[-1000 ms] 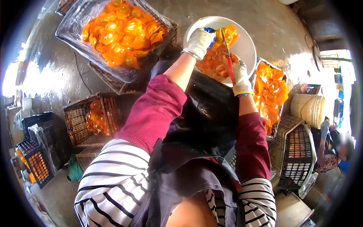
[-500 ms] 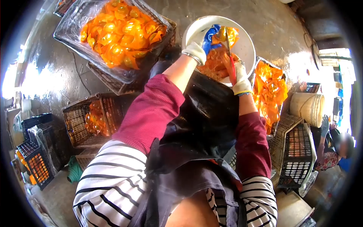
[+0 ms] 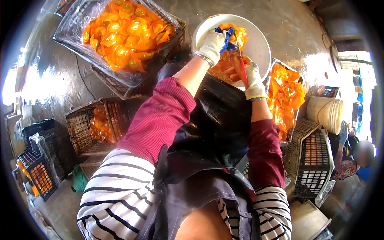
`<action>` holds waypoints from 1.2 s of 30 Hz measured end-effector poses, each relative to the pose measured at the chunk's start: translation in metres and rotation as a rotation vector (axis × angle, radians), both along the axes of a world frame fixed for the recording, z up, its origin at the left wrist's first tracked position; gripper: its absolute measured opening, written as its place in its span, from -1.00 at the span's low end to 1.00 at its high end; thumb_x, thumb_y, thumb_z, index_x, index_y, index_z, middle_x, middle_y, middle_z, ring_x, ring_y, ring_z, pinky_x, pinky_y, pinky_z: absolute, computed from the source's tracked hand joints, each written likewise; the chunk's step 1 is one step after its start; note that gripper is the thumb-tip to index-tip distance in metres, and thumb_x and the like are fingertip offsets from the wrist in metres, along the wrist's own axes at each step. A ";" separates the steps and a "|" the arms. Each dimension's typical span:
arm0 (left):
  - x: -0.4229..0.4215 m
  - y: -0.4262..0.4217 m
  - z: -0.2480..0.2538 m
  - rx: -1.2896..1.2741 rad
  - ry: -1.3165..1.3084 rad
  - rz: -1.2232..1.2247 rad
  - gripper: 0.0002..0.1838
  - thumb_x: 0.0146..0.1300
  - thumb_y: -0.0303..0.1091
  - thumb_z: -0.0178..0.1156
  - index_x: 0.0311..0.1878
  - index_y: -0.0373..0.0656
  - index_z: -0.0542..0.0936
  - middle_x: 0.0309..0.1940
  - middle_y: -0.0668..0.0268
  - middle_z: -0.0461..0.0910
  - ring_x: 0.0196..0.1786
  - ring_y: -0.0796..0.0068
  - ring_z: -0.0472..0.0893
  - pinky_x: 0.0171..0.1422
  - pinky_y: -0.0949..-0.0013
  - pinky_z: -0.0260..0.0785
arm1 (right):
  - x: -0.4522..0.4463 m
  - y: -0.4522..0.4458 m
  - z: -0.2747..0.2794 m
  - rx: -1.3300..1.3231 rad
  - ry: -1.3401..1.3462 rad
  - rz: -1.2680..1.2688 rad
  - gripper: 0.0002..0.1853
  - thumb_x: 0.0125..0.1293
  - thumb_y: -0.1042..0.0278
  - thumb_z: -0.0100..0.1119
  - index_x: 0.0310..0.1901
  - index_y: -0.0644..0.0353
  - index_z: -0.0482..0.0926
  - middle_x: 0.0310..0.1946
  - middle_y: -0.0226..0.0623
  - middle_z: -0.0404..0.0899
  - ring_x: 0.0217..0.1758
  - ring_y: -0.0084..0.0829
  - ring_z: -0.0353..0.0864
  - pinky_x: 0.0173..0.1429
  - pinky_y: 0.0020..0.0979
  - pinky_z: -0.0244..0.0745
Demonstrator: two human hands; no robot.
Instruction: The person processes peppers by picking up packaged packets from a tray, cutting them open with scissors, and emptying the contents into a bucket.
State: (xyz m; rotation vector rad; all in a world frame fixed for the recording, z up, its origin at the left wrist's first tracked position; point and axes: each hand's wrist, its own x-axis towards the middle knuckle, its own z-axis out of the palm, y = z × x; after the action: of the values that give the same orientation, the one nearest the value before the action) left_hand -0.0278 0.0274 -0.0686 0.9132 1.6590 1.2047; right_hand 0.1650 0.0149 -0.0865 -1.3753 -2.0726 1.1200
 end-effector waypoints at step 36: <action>0.018 -0.026 0.034 -0.116 0.532 -0.014 -0.60 0.08 -0.06 0.20 -0.20 -0.24 0.62 -0.22 0.05 0.64 -0.07 0.18 0.62 0.01 0.26 0.42 | -0.025 -0.038 0.097 0.279 -0.439 -0.211 -0.66 0.21 0.07 0.07 -0.03 0.00 0.55 -0.20 -0.10 0.60 -0.13 -0.08 0.58 -0.03 -0.23 0.44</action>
State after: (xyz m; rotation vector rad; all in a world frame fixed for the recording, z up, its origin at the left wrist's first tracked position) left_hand -0.0099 0.0010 -0.0348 1.2417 2.1060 0.8866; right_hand 0.1398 -0.0230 0.0109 -1.7577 -2.1963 0.4481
